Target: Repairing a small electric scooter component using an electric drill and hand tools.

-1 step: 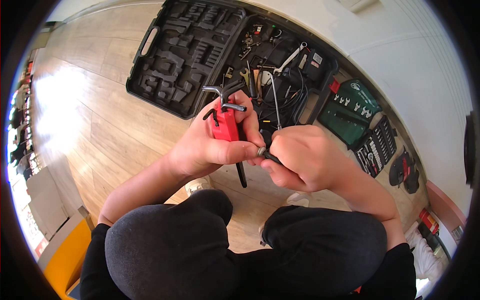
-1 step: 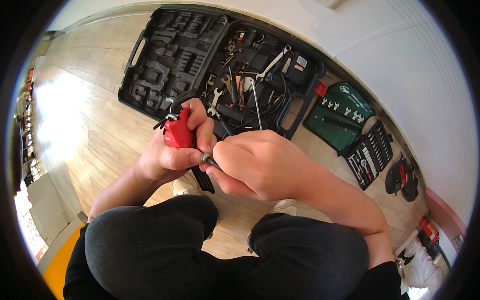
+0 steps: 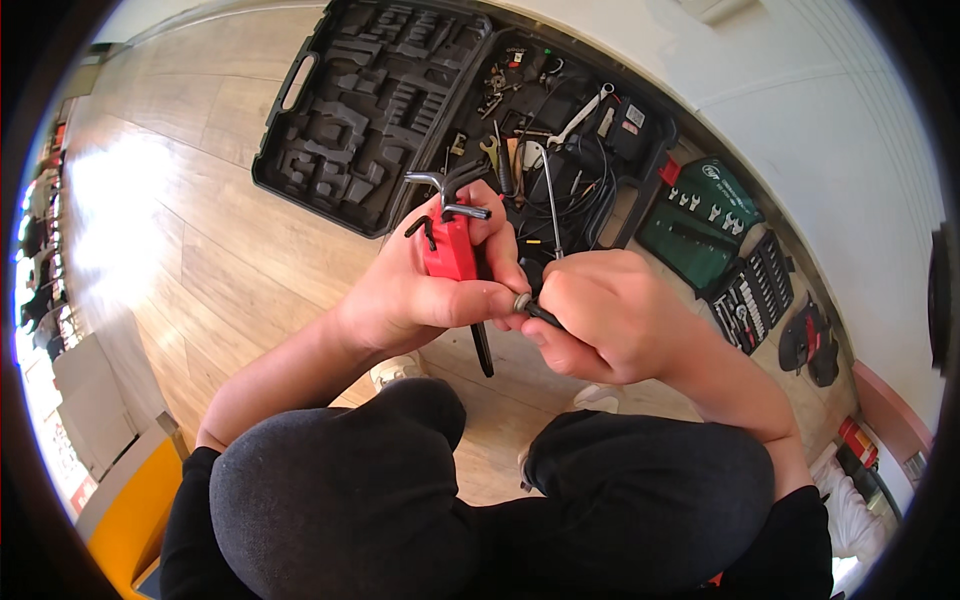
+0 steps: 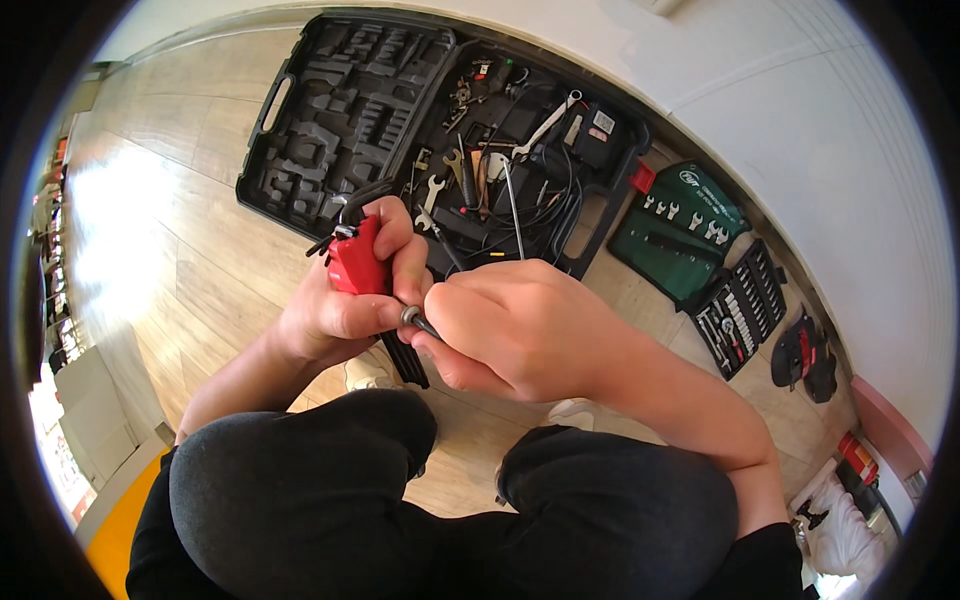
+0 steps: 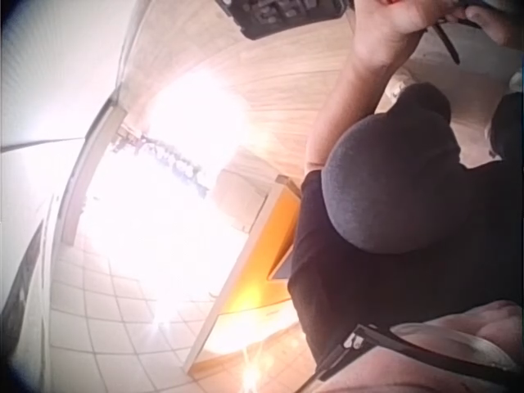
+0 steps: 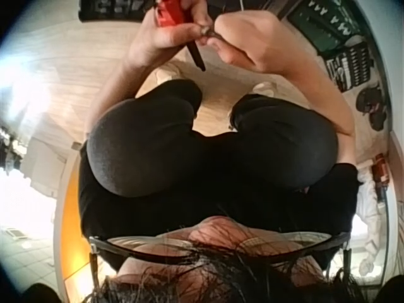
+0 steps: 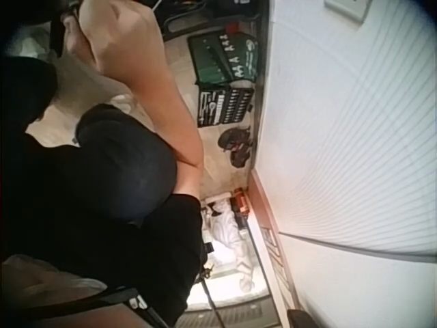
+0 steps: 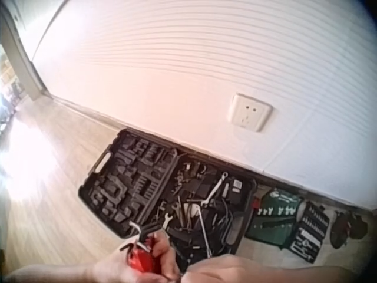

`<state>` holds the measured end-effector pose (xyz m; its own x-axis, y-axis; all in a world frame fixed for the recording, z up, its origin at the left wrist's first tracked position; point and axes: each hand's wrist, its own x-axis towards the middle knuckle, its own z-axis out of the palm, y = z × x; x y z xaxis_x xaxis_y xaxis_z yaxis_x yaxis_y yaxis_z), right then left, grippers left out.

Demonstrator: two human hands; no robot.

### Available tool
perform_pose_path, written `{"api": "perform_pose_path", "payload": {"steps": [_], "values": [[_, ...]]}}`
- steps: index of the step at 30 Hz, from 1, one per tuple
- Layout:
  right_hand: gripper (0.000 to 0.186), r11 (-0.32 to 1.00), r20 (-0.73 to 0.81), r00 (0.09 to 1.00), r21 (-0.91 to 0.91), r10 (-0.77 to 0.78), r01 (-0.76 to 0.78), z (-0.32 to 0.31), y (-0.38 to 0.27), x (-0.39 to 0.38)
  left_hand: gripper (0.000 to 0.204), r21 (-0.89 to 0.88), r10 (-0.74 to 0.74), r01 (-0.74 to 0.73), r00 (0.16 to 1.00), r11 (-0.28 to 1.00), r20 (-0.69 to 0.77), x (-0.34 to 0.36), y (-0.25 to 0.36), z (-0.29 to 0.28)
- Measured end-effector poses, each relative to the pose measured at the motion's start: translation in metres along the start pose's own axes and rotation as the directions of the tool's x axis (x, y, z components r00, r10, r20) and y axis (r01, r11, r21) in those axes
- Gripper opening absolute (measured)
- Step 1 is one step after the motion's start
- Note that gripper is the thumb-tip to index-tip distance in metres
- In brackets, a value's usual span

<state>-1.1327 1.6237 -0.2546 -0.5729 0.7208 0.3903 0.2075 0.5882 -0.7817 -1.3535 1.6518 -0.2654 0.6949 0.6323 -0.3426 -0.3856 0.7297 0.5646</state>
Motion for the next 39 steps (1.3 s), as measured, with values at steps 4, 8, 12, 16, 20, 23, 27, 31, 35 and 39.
{"api": "perform_pose_path", "payload": {"steps": [4, 8, 12, 16, 20, 23, 27, 31, 35, 39], "values": [[0.034, 0.999, -0.019, 1.0, 0.051, 0.002, -0.001, 0.003, -0.001, 0.002, 0.042, -0.035, -0.016, 0.017, 0.999, 0.999, 0.038, -0.001, -0.002, -0.006], [0.034, 0.996, -0.019, 1.0, 0.083, 0.016, -0.014, 0.002, -0.003, 0.001, 0.042, -0.049, -0.013, 0.016, 0.998, 0.999, 0.055, -0.002, -0.005, -0.005], [0.034, 0.995, -0.028, 0.999, 0.096, 0.025, -0.022, 0.006, -0.002, -0.001, 0.042, -0.128, -0.041, 0.051, 0.996, 0.991, 0.077, -0.001, -0.008, -0.004], [0.034, 0.995, -0.058, 0.998, 0.097, 0.014, -0.008, 0.007, -0.004, 0.0, 0.041, -0.163, -0.054, 0.066, 0.996, 0.984, 0.077, -0.002, -0.009, -0.003], [0.034, 0.996, -0.055, 0.998, 0.08, 0.031, -0.027, 0.005, -0.006, 0.002, 0.041, -0.165, -0.053, 0.062, 0.997, 0.984, 0.061, -0.002, -0.006, 0.001], [0.033, 0.998, -0.01, 0.998, 0.045, 0.055, -0.055, 0.0, -0.008, 0.004, 0.054, -0.072, -0.105, 0.101, 0.993, 0.992, -0.053, -0.002, 0.001, 0.01], [0.021, 0.997, 0.029, 0.998, 0.042, 0.061, -0.062, -0.004, -0.008, 0.003, 0.056, -0.017, -0.072, 0.071, 0.994, 0.997, -0.086, -0.002, 0.003, 0.01], [0.026, 0.996, 0.049, 0.996, 0.056, 0.074, -0.077, -0.006, -0.01, 0.006, 0.043, -0.014, 0.024, -0.024, 1.0, 1.0, -0.002, -0.002, 0.002, -0.001], [0.031, 0.994, 0.055, 0.994, 0.052, 0.09, -0.092, -0.005, -0.01, 0.006, 0.043, 0.007, 0.025, -0.025, 1.0, 1.0, -0.013, -0.002, 0.002, 0.0], [0.029, 0.988, 0.082, 0.99, 0.089, 0.117, -0.124, -0.006, -0.009, 0.004, 0.039, 0.018, 0.024, -0.024, 1.0, 1.0, 0.001, -0.001, 0.004, 0.001]]}}
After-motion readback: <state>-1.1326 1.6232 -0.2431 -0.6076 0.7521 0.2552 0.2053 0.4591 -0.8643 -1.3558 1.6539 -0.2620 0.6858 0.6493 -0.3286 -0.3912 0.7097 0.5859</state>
